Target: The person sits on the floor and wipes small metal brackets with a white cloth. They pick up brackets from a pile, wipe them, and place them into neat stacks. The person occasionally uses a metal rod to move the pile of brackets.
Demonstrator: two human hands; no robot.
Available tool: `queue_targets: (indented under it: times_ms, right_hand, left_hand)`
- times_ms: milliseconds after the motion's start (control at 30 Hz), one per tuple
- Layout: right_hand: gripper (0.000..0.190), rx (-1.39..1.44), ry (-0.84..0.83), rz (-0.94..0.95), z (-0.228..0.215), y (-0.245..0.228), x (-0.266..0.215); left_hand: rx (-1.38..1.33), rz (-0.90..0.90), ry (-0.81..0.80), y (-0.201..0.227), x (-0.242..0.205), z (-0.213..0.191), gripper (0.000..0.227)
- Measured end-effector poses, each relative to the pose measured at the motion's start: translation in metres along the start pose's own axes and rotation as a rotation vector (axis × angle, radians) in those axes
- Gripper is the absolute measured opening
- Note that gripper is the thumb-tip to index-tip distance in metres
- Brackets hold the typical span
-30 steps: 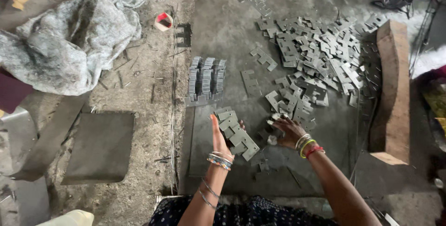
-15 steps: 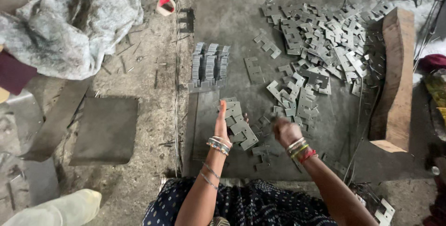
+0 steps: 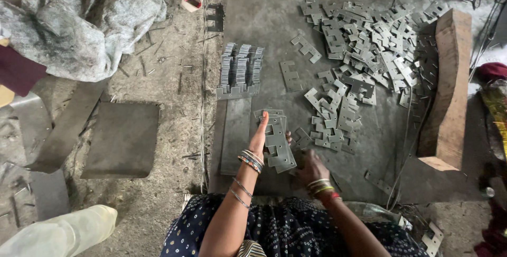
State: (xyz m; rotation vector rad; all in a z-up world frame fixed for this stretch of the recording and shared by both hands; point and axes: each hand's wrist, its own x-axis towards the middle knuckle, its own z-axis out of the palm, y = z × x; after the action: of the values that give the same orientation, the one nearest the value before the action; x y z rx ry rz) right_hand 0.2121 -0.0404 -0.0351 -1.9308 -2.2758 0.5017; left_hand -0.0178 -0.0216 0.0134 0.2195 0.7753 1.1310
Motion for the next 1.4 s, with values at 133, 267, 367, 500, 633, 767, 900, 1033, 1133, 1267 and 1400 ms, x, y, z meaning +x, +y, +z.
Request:
queue_targets:
  times_ms: [133, 267, 367, 500, 633, 767, 900, 1033, 1133, 1267, 1400]
  right_hand:
    - [0.035, 0.399, -0.143, 0.334, -0.014, 0.068, 0.012]
    - [0.037, 0.333, -0.104, 0.072, -0.052, 0.121, 0.039]
    - [0.034, 0.570, -0.130, 0.054, -0.060, 0.109, 0.061]
    - [0.039, 0.198, 0.073, -0.046, -0.037, 0.046, 0.076]
    - [0.055, -0.376, -0.161, -0.488, -0.007, 0.004, 0.083]
    - [0.058, -0.503, -0.103, -0.763, -0.012, -0.004, 0.096]
    - [0.035, -0.429, -0.401, -0.341, -0.057, -0.025, 0.105]
    - [0.025, -0.218, -0.053, -0.223, -0.103, -0.051, 0.091]
    - [0.030, 0.123, 0.009, -0.327, -0.108, -0.050, 0.083]
    - [0.026, 0.070, 0.312, -0.314, -0.061, -0.028, 0.074]
    - [0.021, -0.454, -0.228, -0.441, 0.027, -0.015, 0.018]
  left_hand:
    - [-0.039, 0.017, -0.014, -0.001, 0.002, -0.002, 0.085]
    - [0.101, 0.099, 0.033, -0.018, 0.024, -0.015, 0.084]
    - [0.297, 0.113, 0.077, -0.031, 0.049, -0.030, 0.096]
    - [0.321, 0.202, -0.062, -0.042, 0.066, -0.046, 0.108]
    - [0.273, 0.161, 0.068, -0.039, 0.061, -0.044, 0.108]
    - [0.189, 0.100, 0.202, -0.022, 0.045, -0.036, 0.104]
    - [-0.158, 0.072, 0.003, -0.011, 0.033, -0.031, 0.090]
    - [-0.115, 0.166, 0.114, -0.001, 0.033, -0.027, 0.070]
    - [-0.173, 0.112, 0.001, 0.002, 0.025, -0.024, 0.074]
    - [-0.238, 0.162, -0.086, 0.012, 0.006, -0.018, 0.073]
    - [-0.194, 0.153, -0.017, 0.020, -0.002, -0.007, 0.066]
